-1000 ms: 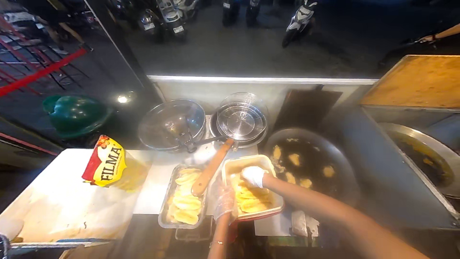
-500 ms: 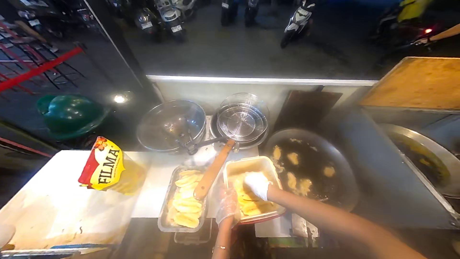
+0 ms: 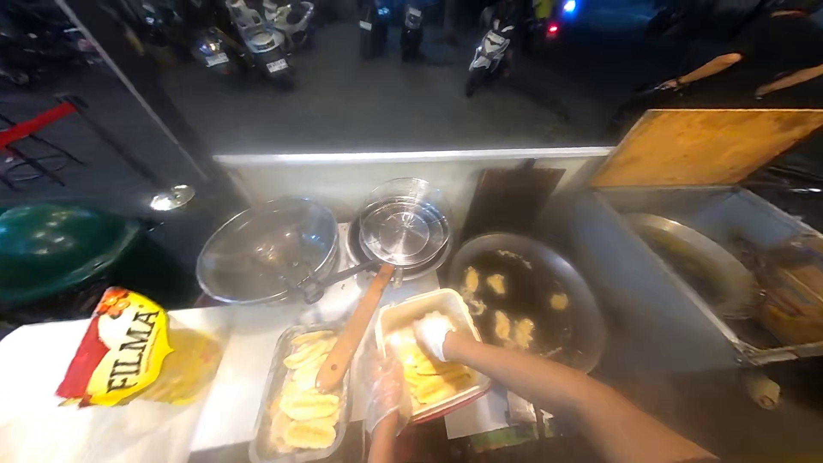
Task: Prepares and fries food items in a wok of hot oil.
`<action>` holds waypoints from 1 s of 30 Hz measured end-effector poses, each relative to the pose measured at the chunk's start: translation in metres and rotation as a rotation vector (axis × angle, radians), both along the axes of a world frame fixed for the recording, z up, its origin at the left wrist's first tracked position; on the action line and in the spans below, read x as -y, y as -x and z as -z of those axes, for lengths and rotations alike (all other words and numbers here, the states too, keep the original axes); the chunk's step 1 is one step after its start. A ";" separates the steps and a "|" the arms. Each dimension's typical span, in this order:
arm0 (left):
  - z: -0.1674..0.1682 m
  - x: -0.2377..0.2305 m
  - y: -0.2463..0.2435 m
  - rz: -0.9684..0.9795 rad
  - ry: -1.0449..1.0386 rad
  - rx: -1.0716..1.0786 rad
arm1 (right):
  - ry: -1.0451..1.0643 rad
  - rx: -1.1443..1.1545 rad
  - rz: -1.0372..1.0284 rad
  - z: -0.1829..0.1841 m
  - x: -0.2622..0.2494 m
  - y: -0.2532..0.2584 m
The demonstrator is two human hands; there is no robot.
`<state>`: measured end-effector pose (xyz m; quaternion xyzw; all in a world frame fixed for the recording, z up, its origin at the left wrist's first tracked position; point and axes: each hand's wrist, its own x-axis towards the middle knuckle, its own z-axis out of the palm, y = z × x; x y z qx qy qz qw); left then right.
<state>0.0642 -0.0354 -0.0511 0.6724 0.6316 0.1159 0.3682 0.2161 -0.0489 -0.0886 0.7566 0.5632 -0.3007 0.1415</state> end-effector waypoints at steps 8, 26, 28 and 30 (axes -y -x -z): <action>0.008 -0.001 0.002 0.009 -0.054 -0.012 | -0.055 -0.074 0.000 -0.002 0.000 -0.002; 0.010 0.001 0.005 -0.023 -0.096 -0.006 | -0.096 -0.139 0.007 -0.026 0.003 -0.003; 0.007 0.001 0.005 -0.023 -0.080 0.006 | -0.170 -0.255 0.140 -0.029 0.003 -0.008; 0.006 0.002 0.005 -0.023 -0.063 0.011 | -0.242 -0.330 0.303 -0.023 0.004 -0.007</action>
